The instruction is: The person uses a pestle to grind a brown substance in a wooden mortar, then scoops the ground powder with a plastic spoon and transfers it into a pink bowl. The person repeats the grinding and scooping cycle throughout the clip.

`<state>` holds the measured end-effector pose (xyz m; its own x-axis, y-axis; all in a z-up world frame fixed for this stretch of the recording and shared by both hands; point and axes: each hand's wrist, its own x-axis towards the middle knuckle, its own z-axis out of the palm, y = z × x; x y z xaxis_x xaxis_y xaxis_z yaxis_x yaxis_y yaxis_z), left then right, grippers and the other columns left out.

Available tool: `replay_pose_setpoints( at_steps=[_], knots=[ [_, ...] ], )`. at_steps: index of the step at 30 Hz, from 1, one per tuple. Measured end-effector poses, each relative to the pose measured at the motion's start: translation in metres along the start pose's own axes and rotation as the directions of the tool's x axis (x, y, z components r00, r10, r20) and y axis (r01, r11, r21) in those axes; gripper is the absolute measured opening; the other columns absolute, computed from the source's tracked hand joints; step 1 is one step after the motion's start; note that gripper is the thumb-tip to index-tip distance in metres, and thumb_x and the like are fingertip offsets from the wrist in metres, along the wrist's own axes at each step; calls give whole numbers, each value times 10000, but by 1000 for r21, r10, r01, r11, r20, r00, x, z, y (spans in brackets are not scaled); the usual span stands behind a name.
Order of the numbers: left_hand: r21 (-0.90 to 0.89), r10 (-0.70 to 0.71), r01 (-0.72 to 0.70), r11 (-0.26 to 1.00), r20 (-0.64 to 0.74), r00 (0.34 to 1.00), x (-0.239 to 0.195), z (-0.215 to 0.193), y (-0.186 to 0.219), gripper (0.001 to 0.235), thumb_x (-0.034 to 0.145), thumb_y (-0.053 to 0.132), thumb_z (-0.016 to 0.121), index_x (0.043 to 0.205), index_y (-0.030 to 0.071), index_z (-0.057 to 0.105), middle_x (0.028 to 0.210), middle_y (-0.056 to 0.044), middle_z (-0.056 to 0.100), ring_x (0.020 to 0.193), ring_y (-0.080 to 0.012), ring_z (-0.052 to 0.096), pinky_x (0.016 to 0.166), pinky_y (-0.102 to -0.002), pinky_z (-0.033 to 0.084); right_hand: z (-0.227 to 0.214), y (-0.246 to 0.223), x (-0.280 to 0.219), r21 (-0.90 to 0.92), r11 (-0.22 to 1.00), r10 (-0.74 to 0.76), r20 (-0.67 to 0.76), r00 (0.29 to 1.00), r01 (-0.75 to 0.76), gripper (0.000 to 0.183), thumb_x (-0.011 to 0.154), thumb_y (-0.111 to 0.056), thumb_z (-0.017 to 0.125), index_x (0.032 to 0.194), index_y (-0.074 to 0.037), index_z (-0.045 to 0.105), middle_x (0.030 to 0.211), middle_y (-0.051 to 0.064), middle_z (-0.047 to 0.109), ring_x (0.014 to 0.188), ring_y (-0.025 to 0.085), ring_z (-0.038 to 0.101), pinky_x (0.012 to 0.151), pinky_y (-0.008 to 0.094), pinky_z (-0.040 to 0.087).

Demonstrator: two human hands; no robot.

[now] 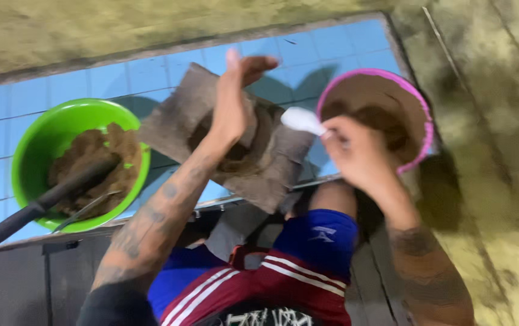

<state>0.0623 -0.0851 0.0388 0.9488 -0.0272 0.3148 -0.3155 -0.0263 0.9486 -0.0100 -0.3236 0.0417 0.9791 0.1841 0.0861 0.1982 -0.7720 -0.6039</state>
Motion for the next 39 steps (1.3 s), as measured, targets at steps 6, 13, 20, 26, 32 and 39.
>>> replay_pose_setpoints(
  at_steps=[6, 13, 20, 26, 32, 39],
  knots=[
    [425, 244, -214, 879, -17, 970, -58, -86, -34, 540, 1084, 495, 272, 1237, 199, 697, 1177, -55, 719, 1184, -305, 664, 1089, -417, 456, 112, -20, 57, -563, 779, -268, 96, 959, 274, 181, 890, -263, 607, 913, -313, 779, 770, -28, 743, 736, 283, 767, 650, 424, 608],
    [560, 399, -362, 745, 60, 915, -42, -78, -46, 475, 1095, 398, 350, 1169, 55, 671, 991, -185, 694, 1027, -415, 670, 954, -513, 515, 150, -41, 100, -582, 687, -291, 329, 898, 435, 285, 874, -160, 515, 723, -119, 755, 666, 115, 713, 703, 371, 733, 597, 503, 553],
    [671, 522, -499, 548, 192, 831, -40, -64, -57, 656, 1010, 612, 435, 1184, 19, 654, 1069, -196, 692, 1145, -376, 657, 1074, -514, 448, 124, -49, 100, -587, 722, -68, 468, 881, 368, 337, 874, -303, 504, 830, -93, 764, 814, 140, 744, 888, 399, 726, 769, 547, 564],
    [472, 475, -457, 754, 90, 876, -41, -74, -47, 610, 1024, 593, 436, 1186, 48, 659, 1095, -190, 708, 1165, -398, 662, 1105, -573, 428, 99, -80, 92, -524, 785, 28, 563, 826, 331, 361, 887, -303, 537, 887, -35, 778, 857, 192, 754, 958, 437, 730, 838, 574, 571],
    [325, 387, -384, 864, 59, 920, -39, -78, -42, 609, 1062, 554, 361, 1222, 46, 656, 1132, -219, 706, 1187, -442, 647, 1126, -613, 395, 55, -115, 87, -491, 835, 59, 528, 847, 248, 314, 890, -243, 534, 855, -76, 797, 829, 261, 745, 916, 514, 709, 771, 613, 553],
    [158, 239, -244, 957, 52, 970, -41, -84, -33, 695, 1080, 551, 233, 1212, 31, 675, 1123, -249, 712, 1154, -489, 650, 1117, -600, 413, 35, -109, 81, -352, 928, 77, 504, 860, 123, 333, 961, -231, 522, 1100, -67, 776, 1051, 298, 743, 1087, 556, 650, 909, 658, 510]
  ],
)
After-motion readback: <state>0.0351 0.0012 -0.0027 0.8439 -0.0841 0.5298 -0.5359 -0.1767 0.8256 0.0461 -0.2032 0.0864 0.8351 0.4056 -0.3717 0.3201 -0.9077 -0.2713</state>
